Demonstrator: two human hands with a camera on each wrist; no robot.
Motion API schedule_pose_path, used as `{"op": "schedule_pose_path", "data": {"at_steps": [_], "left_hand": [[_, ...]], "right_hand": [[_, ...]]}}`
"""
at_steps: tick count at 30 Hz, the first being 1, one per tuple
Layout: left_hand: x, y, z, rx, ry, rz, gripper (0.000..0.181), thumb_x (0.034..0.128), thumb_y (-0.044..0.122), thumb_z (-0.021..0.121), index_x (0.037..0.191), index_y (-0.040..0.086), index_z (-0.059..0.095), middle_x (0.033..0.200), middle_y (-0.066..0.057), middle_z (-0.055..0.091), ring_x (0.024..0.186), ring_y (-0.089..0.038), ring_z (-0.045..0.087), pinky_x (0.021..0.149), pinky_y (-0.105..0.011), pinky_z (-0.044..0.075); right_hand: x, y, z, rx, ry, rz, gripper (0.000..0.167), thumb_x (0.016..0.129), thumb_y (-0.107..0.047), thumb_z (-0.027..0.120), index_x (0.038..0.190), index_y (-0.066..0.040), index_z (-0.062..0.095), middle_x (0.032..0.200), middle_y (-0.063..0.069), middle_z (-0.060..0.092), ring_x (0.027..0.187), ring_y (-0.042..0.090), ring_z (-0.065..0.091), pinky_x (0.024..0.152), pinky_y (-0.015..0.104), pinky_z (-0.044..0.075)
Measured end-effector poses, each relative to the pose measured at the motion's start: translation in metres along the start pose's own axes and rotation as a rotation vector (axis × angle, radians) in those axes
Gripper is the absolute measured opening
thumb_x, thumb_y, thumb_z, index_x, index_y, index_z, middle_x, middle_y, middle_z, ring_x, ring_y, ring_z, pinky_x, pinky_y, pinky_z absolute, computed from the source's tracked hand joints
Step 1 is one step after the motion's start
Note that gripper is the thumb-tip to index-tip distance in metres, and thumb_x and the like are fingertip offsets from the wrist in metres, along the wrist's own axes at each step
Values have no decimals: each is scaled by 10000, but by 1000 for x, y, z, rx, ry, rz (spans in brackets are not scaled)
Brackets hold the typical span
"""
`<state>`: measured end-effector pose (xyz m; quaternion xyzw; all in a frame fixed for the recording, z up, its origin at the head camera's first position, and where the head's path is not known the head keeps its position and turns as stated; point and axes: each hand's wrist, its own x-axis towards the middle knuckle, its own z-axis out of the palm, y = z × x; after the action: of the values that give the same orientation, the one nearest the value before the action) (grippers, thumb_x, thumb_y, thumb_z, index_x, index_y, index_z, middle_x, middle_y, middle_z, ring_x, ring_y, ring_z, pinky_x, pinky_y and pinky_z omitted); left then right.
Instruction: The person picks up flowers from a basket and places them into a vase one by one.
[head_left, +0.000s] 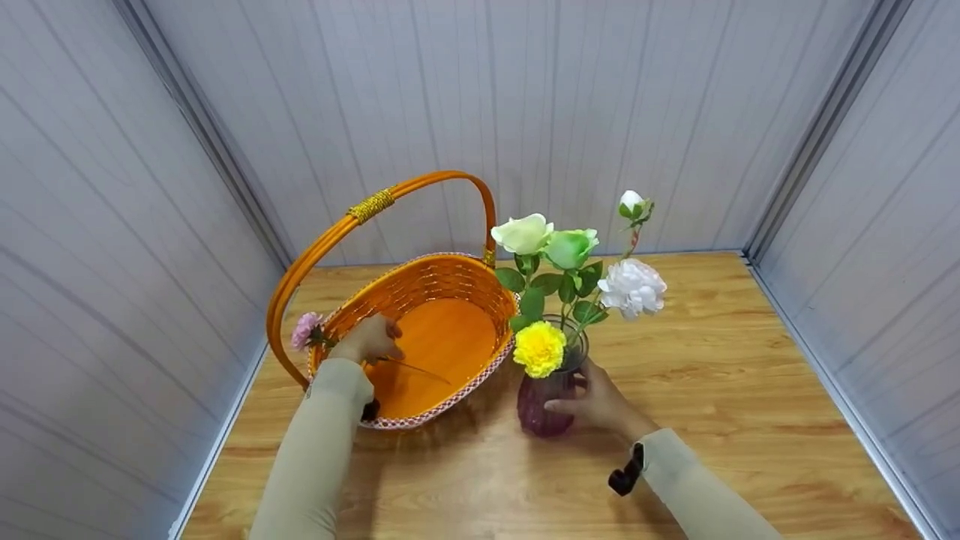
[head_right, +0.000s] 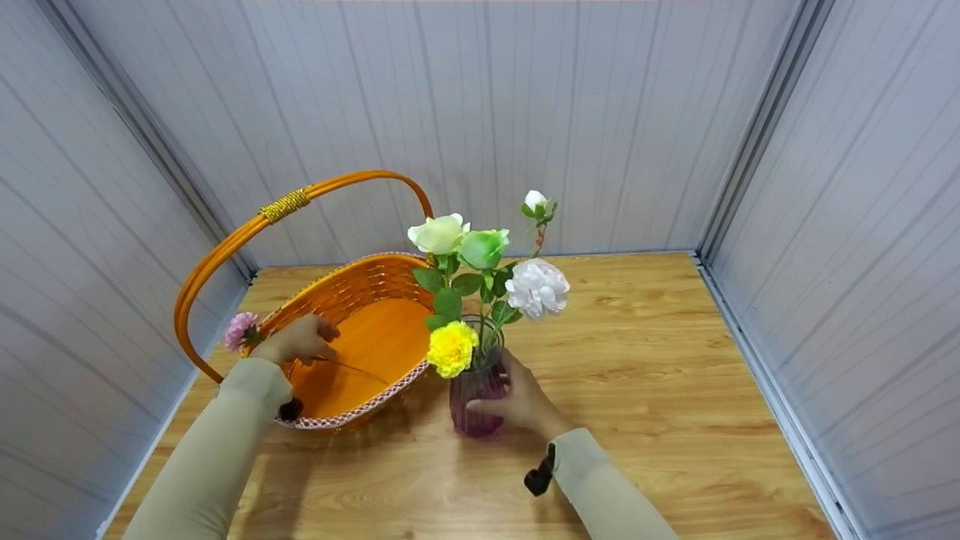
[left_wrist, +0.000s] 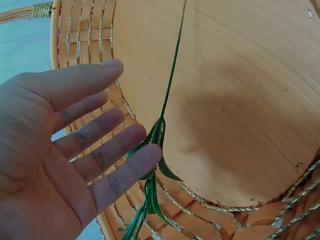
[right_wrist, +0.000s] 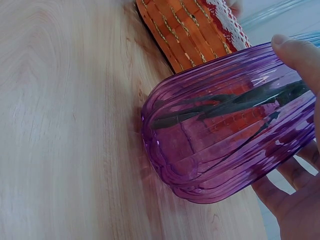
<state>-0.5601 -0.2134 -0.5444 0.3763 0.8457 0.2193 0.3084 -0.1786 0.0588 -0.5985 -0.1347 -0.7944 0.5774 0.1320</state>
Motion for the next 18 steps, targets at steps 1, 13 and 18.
{"op": "schedule_pose_path", "data": {"at_steps": [1,13,18], "left_hand": [[0,0,0,8,-1,-5,534,952,135,840,1394,-87,638,1397,-311,640,1046,-353,715,808,-448,661],[-32,34,-3,174,50,33,521,926,57,813,1410,-61,661,1457,-284,654,1347,-458,628,1135,-602,533],[-33,29,-10,216,-36,-9,564,946,108,819,1459,-34,632,1496,-267,627,1332,-428,630,1112,-584,552]], "right_hand": [[0,0,0,-3,1,-1,932,841,-181,951,1595,-21,427,1541,282,544,1462,528,504,1164,662,486],[-1,1,-1,41,-14,-14,914,844,-157,947,1578,4,427,1508,288,552,1441,508,518,1143,616,526],[0,1,0,33,-5,-22,892,847,-152,943,1565,9,438,1501,284,560,1433,503,527,1140,638,519]]}}
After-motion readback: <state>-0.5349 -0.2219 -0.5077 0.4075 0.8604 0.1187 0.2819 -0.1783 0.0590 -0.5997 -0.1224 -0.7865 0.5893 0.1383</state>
